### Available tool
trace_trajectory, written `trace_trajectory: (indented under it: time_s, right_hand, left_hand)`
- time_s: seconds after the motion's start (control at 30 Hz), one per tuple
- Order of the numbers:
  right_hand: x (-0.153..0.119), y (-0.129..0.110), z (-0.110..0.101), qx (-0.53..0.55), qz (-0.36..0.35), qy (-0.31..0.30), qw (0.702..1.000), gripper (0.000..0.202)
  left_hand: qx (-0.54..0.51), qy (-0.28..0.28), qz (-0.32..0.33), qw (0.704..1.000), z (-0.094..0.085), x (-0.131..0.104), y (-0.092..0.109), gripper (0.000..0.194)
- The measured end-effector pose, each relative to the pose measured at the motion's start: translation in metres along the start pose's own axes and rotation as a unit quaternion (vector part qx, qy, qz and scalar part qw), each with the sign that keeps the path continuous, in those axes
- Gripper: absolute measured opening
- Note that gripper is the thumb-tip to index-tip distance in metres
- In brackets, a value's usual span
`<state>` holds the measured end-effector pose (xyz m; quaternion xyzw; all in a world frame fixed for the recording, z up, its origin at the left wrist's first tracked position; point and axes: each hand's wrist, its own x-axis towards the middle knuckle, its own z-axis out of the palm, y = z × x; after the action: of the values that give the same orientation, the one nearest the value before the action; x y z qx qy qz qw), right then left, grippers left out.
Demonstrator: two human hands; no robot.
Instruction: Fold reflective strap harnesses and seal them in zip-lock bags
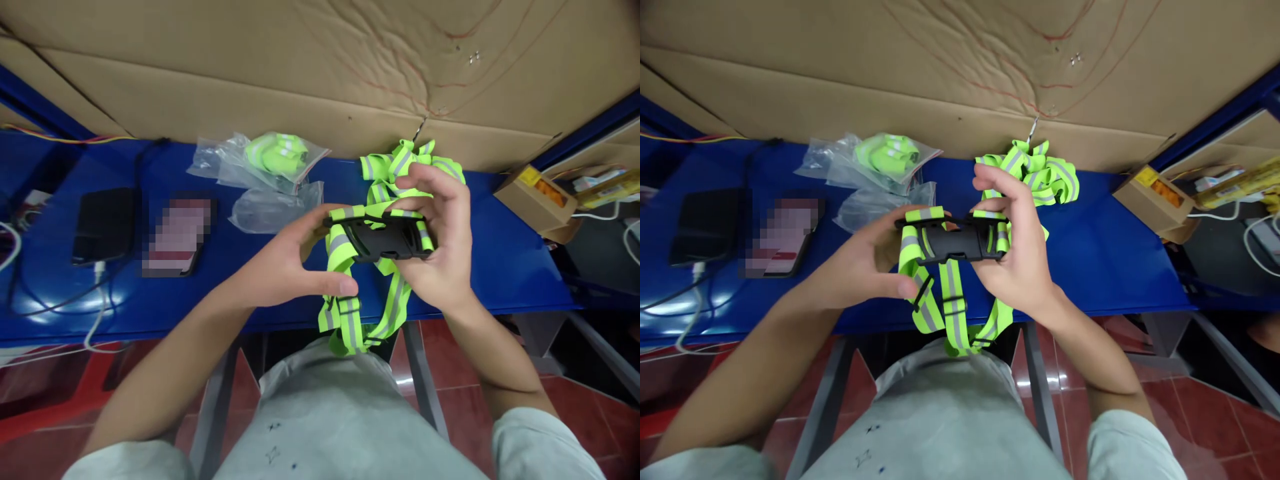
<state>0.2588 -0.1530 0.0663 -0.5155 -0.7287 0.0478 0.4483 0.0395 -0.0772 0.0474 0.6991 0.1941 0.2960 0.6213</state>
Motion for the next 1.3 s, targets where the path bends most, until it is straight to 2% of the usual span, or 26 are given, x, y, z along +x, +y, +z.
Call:
trace_trajectory:
  time_s: [0.1,0.2,0.27,0.33,0.4,0.47,0.57,0.63,0.67,0.73,0.83,0.9,0.97,1.03,1.1,1.23,1.3]
  right_hand:
    - [0.016,0.01,-0.004,0.036,-0.003,-0.032,0.999,0.06]
    - [0.03,0.029,-0.006,0.063,0.019,-0.115,0.991,0.075]
    - [0.035,0.046,-0.003,0.109,0.049,-0.178,0.977,0.08]
    - [0.034,0.064,0.005,0.196,0.094,-0.227,0.949,0.076]
    - [0.029,0.079,0.017,0.326,0.157,-0.257,0.896,0.079]
    - [0.022,0.087,0.027,0.454,0.231,-0.275,0.816,0.077]
    - [0.013,0.085,0.034,0.578,0.312,-0.269,0.705,0.049]
    - [0.012,0.079,0.033,0.625,0.338,-0.249,0.658,0.032]
    - [0.012,0.076,0.032,0.639,0.35,-0.242,0.641,0.028]
    - [0.013,0.073,0.028,0.649,0.369,-0.24,0.62,0.023]
    - [0.015,0.076,0.021,0.655,0.369,-0.26,0.605,0.022]
    - [0.015,0.082,0.019,0.655,0.347,-0.287,0.607,0.027]
    - [0.014,0.088,0.018,0.642,0.329,-0.328,0.61,0.035]
    - [0.013,0.092,0.019,0.622,0.327,-0.363,0.612,0.044]
    - [0.012,0.092,0.021,0.607,0.344,-0.369,0.614,0.044]
    - [0.013,0.084,0.026,0.602,0.379,-0.291,0.64,0.03]
    - [0.013,0.078,0.029,0.603,0.369,-0.221,0.672,0.03]
  left_hand:
    - [-0.058,0.053,-0.003,0.997,0.002,0.015,-0.005,0.076]
    - [-0.14,0.085,-0.026,0.986,0.002,0.032,-0.007,0.069]
    - [-0.187,0.094,-0.035,0.977,-0.001,0.041,-0.01,0.066]
    - [-0.226,0.096,-0.043,0.968,-0.005,0.048,-0.015,0.066]
    - [-0.251,0.096,-0.061,0.961,-0.009,0.05,-0.023,0.064]
    - [-0.255,0.095,-0.087,0.958,-0.011,0.049,-0.031,0.061]
    - [-0.246,0.108,-0.128,0.955,-0.01,0.046,-0.041,0.061]
    - [-0.257,0.098,-0.162,0.948,-0.008,0.044,-0.046,0.061]
    - [-0.273,0.074,-0.181,0.942,-0.008,0.043,-0.048,0.061]
    - [-0.316,-0.009,-0.209,0.925,-0.01,0.041,-0.051,0.064]
    - [-0.344,-0.135,-0.205,0.906,-0.014,0.036,-0.055,0.057]
    - [-0.343,-0.168,-0.175,0.907,-0.016,0.033,-0.056,0.044]
    - [-0.348,-0.135,-0.141,0.917,-0.016,0.032,-0.054,0.039]
    - [-0.344,-0.064,-0.116,0.93,-0.015,0.032,-0.05,0.041]
    - [-0.324,-0.012,-0.111,0.939,-0.013,0.034,-0.048,0.044]
    - [-0.236,-0.004,-0.108,0.966,-0.008,0.037,-0.049,0.046]
    - [-0.189,-0.012,-0.092,0.978,-0.003,0.038,-0.052,0.045]
